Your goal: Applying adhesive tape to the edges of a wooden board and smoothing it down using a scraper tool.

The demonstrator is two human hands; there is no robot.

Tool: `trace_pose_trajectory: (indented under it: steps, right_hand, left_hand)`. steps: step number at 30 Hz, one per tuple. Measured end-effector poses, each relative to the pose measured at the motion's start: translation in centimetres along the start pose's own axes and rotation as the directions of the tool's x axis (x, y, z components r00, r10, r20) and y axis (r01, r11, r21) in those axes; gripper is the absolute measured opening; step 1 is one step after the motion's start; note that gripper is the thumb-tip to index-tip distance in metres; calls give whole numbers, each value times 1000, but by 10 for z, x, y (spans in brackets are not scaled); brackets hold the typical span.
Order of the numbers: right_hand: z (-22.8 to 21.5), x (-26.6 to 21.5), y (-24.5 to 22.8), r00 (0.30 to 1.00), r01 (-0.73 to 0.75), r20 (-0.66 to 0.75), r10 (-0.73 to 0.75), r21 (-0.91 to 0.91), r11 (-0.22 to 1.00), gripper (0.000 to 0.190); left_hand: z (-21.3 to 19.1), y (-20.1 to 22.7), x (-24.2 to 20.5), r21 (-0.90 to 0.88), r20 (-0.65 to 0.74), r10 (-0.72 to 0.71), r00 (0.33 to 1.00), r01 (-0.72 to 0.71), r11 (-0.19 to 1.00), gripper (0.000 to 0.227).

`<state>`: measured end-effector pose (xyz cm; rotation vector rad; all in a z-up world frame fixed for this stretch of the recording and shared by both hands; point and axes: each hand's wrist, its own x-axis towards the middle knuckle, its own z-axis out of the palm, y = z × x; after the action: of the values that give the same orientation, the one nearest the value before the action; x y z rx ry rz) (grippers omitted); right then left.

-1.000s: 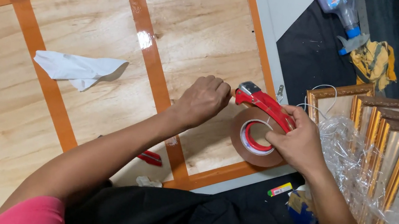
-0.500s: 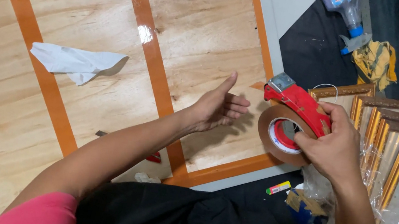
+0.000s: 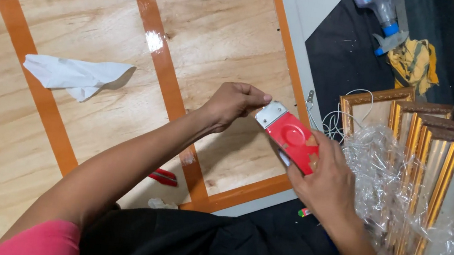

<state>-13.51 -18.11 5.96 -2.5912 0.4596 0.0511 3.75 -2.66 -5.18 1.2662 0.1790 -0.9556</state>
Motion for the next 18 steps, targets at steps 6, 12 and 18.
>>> trace_pose_trajectory:
  steps: [6,12,18]
  right_hand:
    - [20,-27,0,1000,5,21,-5,-28,1000,68]
    - [24,-37,-6,997,-23,76,21,31,999,66]
    - [31,-37,1,998,19,55,-20,9,1000,66]
  left_hand:
    - [-18,1,-15,184,170,-41,985,9,983,32]
    - [-39,-27,-3,151,240,-169,956,135,979,51]
    - [-41,-32,-1,194,226,-249,942,207,959,31]
